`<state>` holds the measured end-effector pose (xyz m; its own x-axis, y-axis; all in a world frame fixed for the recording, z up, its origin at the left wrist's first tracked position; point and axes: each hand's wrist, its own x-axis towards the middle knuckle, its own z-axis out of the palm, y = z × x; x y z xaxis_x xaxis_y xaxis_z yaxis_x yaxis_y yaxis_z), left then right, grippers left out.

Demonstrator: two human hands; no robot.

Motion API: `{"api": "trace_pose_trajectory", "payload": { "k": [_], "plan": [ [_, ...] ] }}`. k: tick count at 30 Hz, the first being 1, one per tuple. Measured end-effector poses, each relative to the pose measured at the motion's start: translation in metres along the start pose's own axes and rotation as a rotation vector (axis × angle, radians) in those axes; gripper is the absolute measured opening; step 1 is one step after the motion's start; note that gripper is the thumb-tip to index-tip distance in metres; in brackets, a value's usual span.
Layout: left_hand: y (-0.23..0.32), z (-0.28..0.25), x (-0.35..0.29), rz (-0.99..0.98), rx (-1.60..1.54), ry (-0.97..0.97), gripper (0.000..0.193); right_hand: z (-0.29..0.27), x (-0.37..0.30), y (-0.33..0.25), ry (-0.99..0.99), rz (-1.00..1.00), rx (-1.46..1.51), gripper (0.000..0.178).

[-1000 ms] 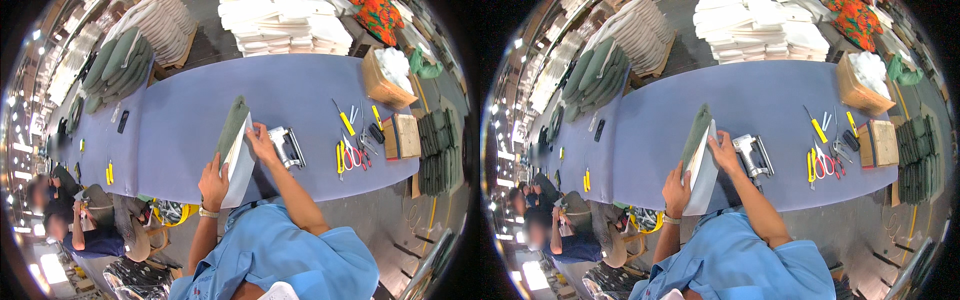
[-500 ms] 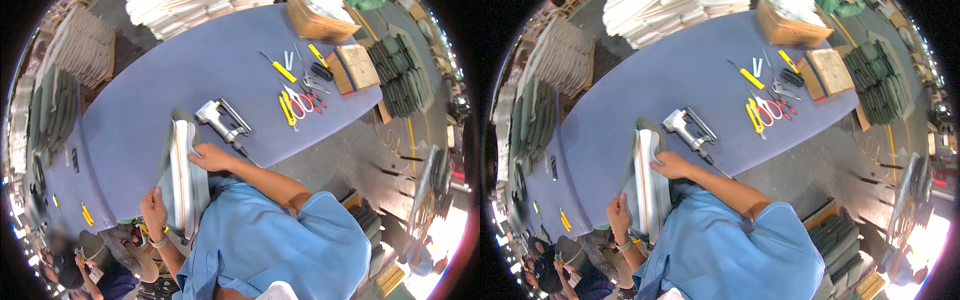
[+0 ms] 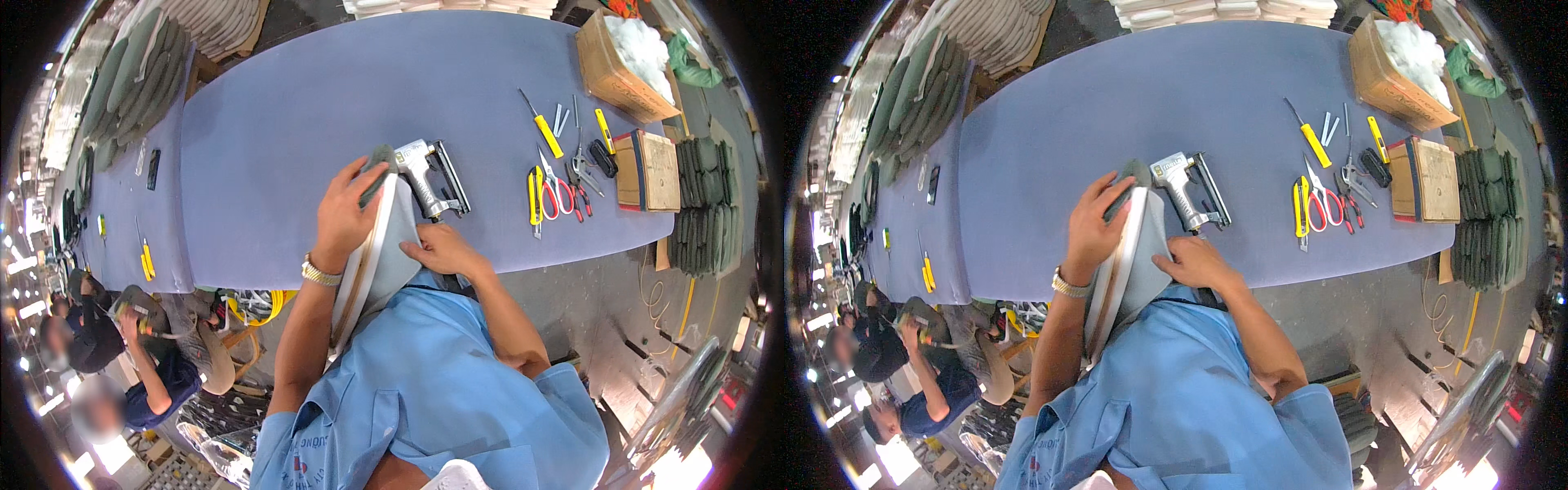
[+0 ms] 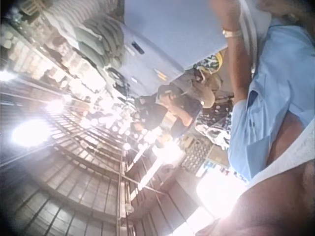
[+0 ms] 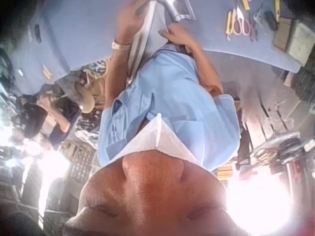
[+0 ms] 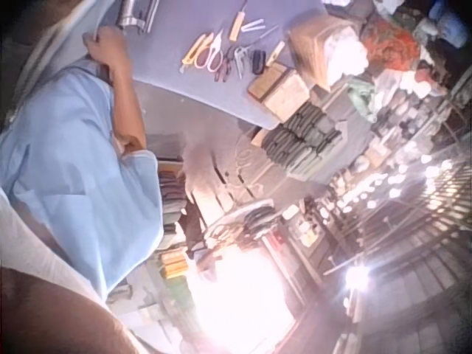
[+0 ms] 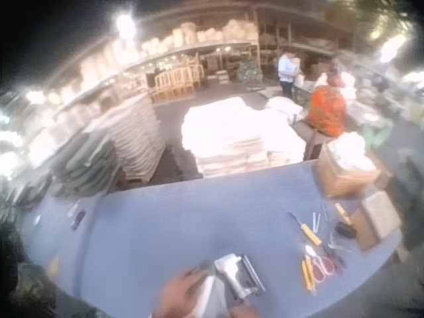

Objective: The person assembles a cushion by wrapping fabric around a foam insert, folding edges, and securing them with a staple gun. They trim excess fabric with a utility knife and repeat the process on multiple cushions at a workbench.

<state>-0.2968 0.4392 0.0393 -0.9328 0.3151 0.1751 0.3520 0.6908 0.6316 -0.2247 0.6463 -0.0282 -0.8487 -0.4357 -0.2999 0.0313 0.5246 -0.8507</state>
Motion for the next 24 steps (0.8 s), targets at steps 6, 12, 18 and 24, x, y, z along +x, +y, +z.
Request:
{"api": "trace_pose_trajectory", "payload": {
  "k": [6,12,18,24],
  "plan": [
    [-0.013,0.023,-0.012,0.049,-0.215,0.137,0.034,-0.066,-0.047,0.052,0.532,0.444,0.096,0.038],
    [-0.012,0.021,-0.009,0.075,-0.285,0.129,0.026,-0.092,-0.076,0.185,0.906,0.597,-0.316,0.047],
    [0.016,0.008,-0.004,-0.007,-0.045,0.096,0.031,-0.088,-0.064,0.186,0.907,0.669,-0.374,0.048],
    [0.012,0.019,-0.009,-0.024,-0.086,0.124,0.023,-0.096,-0.066,0.198,0.817,0.635,-0.439,0.040]
  ]
}}
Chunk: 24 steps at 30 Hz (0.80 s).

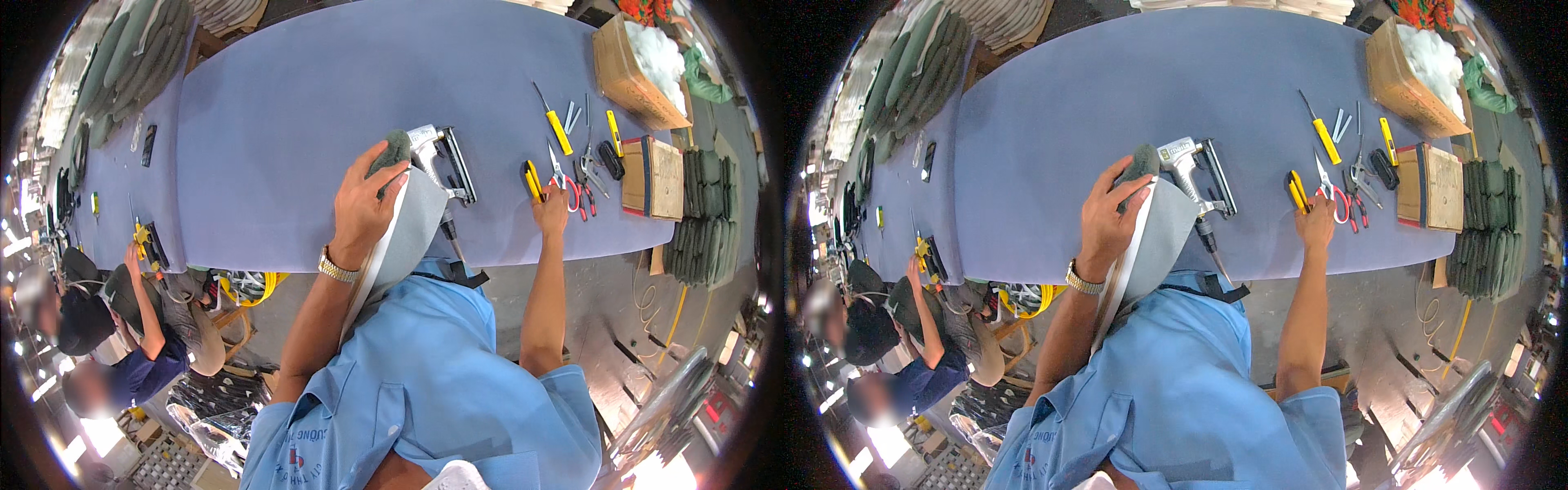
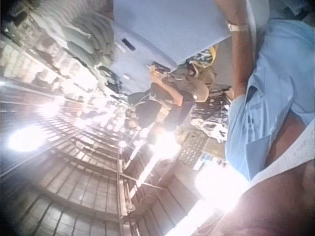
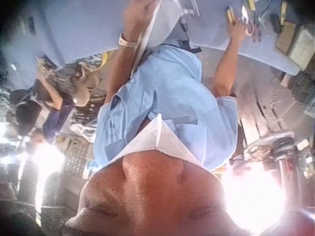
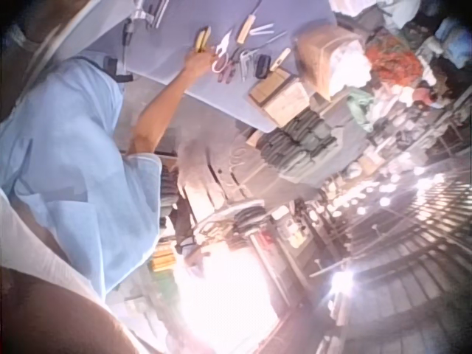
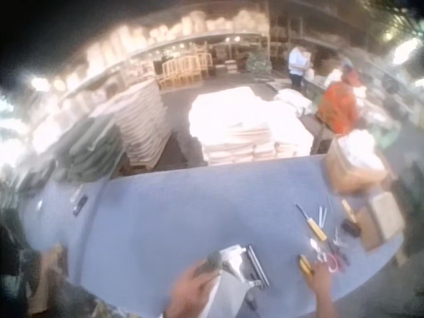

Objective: The person assembles a cushion by wrapping fabric around a foam insert, folding edges, and securing them with a staple gun. They trim excess fabric with a utility knife and repeat the process on multiple cushions at a workbench.

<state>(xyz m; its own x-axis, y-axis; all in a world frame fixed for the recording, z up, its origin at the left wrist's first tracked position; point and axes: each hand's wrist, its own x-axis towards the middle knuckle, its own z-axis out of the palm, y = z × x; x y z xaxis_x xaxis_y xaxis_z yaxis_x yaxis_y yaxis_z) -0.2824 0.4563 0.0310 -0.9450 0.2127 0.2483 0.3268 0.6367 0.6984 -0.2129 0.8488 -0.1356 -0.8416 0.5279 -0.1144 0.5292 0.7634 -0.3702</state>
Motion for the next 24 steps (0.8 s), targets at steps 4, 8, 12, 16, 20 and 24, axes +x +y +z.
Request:
{"api": "trace_pose_trajectory", "payload": {
  "k": [4,8,12,16,20,24],
  "plan": [
    [-0.019,-0.002,-0.010,-0.119,-0.343,-0.037,0.020,-0.011,-0.006,-0.014,-0.094,0.094,0.119,0.034],
    [-0.036,-0.007,-0.006,-0.238,-0.723,-0.119,0.025,0.012,-0.004,-0.012,-0.055,-0.123,0.080,0.035],
    [-0.047,-0.014,-0.005,-0.286,-0.866,-0.172,0.031,0.009,-0.007,-0.028,-0.181,-0.129,0.009,0.040],
    [-0.058,-0.013,-0.006,-0.364,-0.995,-0.164,0.036,-0.002,-0.015,-0.045,-0.301,-0.058,-0.083,0.035],
    [-0.051,-0.013,0.001,-0.513,-1.084,-0.125,0.036,-0.018,-0.023,-0.052,-0.255,-0.056,0.003,0.028],
    [-0.044,-0.014,0.002,-0.598,-1.097,-0.102,0.036,-0.066,-0.042,-0.095,-0.209,-0.024,0.608,0.020]
  ]
}}
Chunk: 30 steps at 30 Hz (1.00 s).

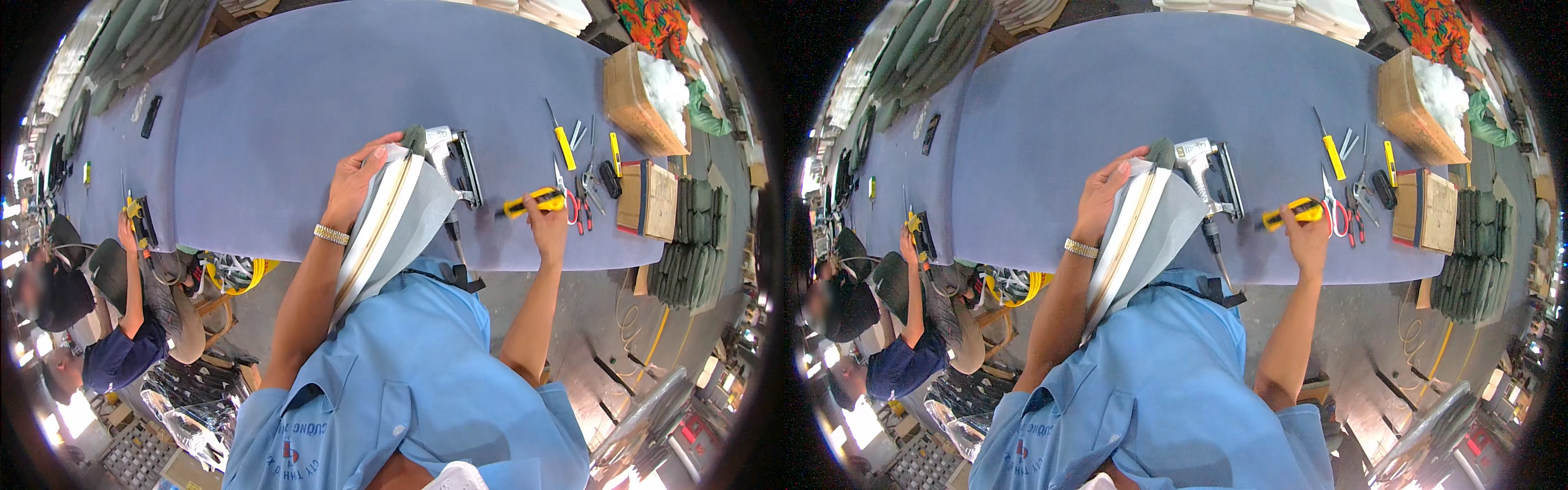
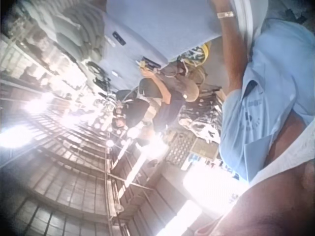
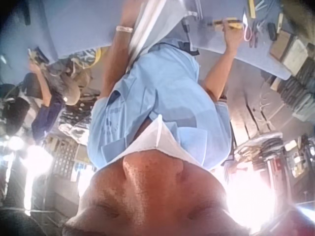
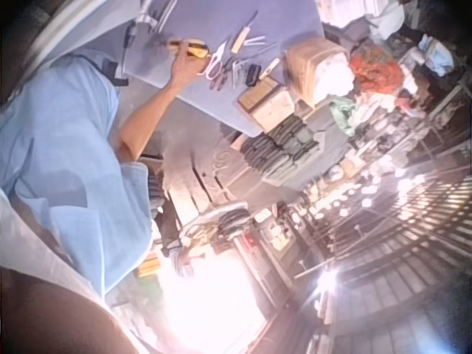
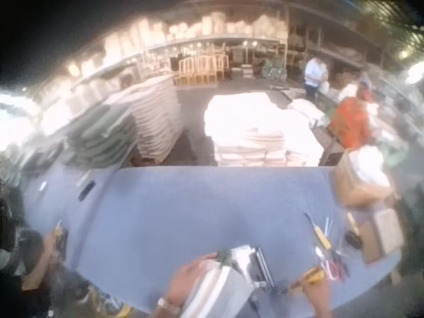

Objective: The person assembles a cushion by wrapping fabric around a foam insert, folding edges, and securing them with a staple gun. They trim excess fabric with a utility knife and repeat the process on multiple cushions at a workbench.

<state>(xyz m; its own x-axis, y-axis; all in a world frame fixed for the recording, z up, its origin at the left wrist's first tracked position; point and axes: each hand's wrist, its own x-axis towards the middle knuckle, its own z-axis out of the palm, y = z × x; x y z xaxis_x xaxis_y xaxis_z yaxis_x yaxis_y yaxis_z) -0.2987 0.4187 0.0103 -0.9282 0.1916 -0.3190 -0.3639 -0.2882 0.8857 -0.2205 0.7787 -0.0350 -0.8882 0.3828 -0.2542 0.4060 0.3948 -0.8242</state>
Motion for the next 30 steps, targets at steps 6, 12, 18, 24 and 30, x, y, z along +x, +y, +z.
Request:
{"api": "trace_pose_trajectory", "payload": {
  "k": [6,12,18,24,30],
  "plan": [
    [-0.005,0.003,0.004,0.018,-0.026,0.012,0.034,0.028,-0.024,-0.093,-0.139,-0.283,0.865,0.022],
    [-0.010,0.007,0.003,0.051,0.007,0.071,0.030,0.073,-0.046,-0.134,-0.198,-0.448,0.779,0.023],
    [-0.007,0.007,0.001,0.163,0.258,0.096,0.033,0.089,-0.069,-0.133,-0.184,-0.582,0.609,0.024],
    [-0.014,0.003,0.006,0.258,0.357,0.133,0.027,0.103,-0.075,-0.136,-0.116,-0.777,0.304,0.030],
    [-0.008,0.005,0.001,0.152,0.247,0.114,0.027,0.110,-0.079,-0.129,-0.091,-0.679,0.516,0.032]
  ]
}}
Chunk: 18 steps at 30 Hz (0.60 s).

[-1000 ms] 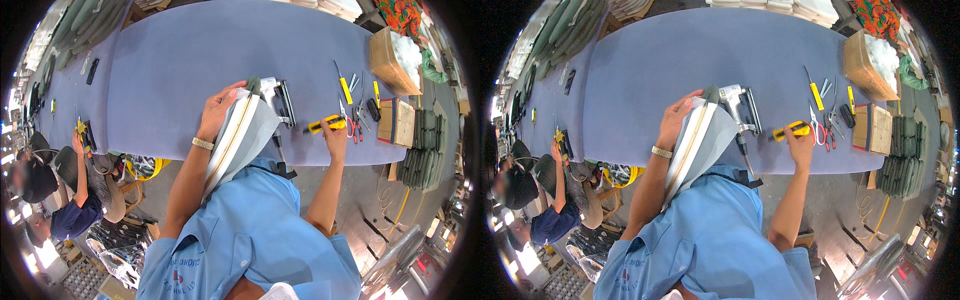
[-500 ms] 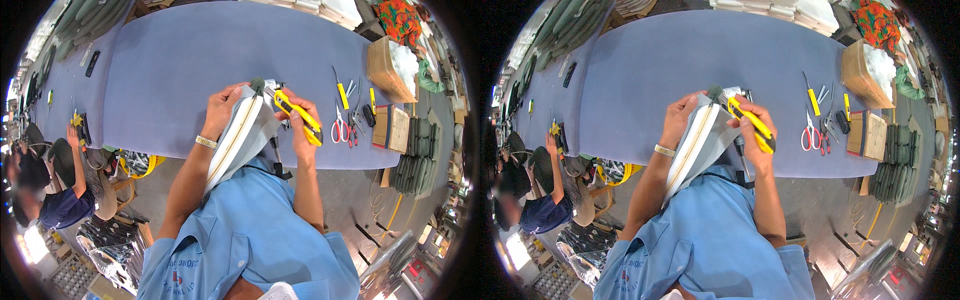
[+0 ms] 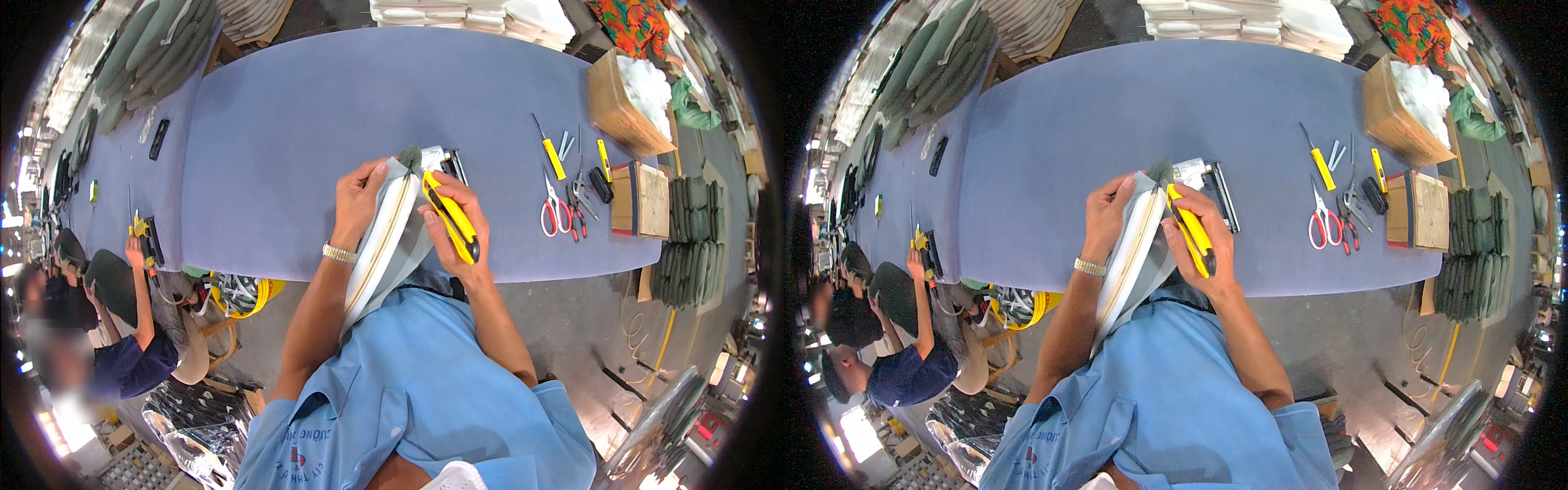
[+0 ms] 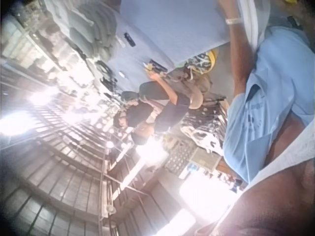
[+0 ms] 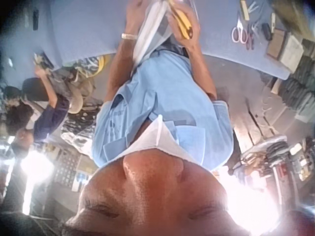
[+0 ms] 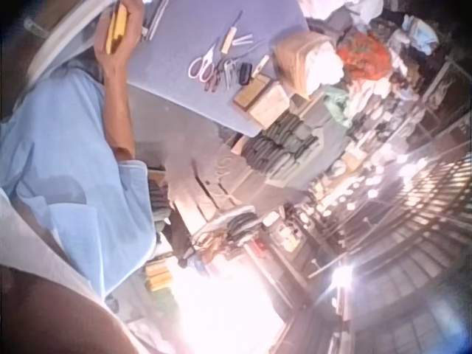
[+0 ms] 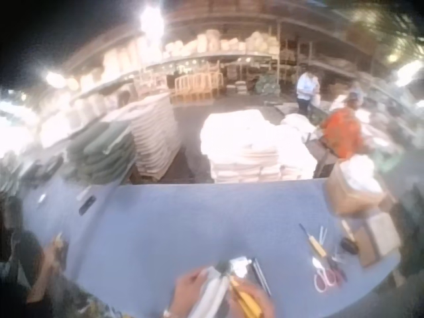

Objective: The person assembles a cushion by wrapping fabric around a foam insert, folding edges, and securing them with a staple gun. They trim excess fabric with a utility knife and repeat the process on multiple cushions at a workbench.

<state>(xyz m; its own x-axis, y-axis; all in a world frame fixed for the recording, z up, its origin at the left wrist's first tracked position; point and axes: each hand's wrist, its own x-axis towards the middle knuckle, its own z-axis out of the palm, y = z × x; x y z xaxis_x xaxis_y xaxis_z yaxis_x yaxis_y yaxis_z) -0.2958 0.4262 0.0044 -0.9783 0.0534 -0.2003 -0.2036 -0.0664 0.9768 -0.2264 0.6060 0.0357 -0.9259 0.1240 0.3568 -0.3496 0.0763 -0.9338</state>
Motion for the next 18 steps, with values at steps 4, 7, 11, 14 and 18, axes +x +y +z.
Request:
{"api": "trace_pose_trajectory", "payload": {
  "k": [4,7,11,14,18],
  "plan": [
    [0.014,0.005,-0.013,0.352,0.352,-0.059,0.023,0.000,-0.001,0.005,0.078,0.045,0.210,0.037],
    [0.026,0.011,-0.024,0.425,0.520,-0.093,0.022,0.002,-0.002,0.011,0.127,0.059,0.271,0.036],
    [0.022,0.014,-0.029,0.435,0.502,-0.042,0.020,0.000,-0.003,0.022,0.057,0.001,0.048,0.035],
    [0.012,0.012,-0.027,0.480,0.462,-0.030,0.019,-0.001,0.000,0.021,0.033,-0.090,-0.119,0.034],
    [0.007,0.009,-0.026,0.510,0.402,-0.034,0.019,-0.001,0.006,0.009,0.058,-0.176,-0.234,0.036]
  ]
}}
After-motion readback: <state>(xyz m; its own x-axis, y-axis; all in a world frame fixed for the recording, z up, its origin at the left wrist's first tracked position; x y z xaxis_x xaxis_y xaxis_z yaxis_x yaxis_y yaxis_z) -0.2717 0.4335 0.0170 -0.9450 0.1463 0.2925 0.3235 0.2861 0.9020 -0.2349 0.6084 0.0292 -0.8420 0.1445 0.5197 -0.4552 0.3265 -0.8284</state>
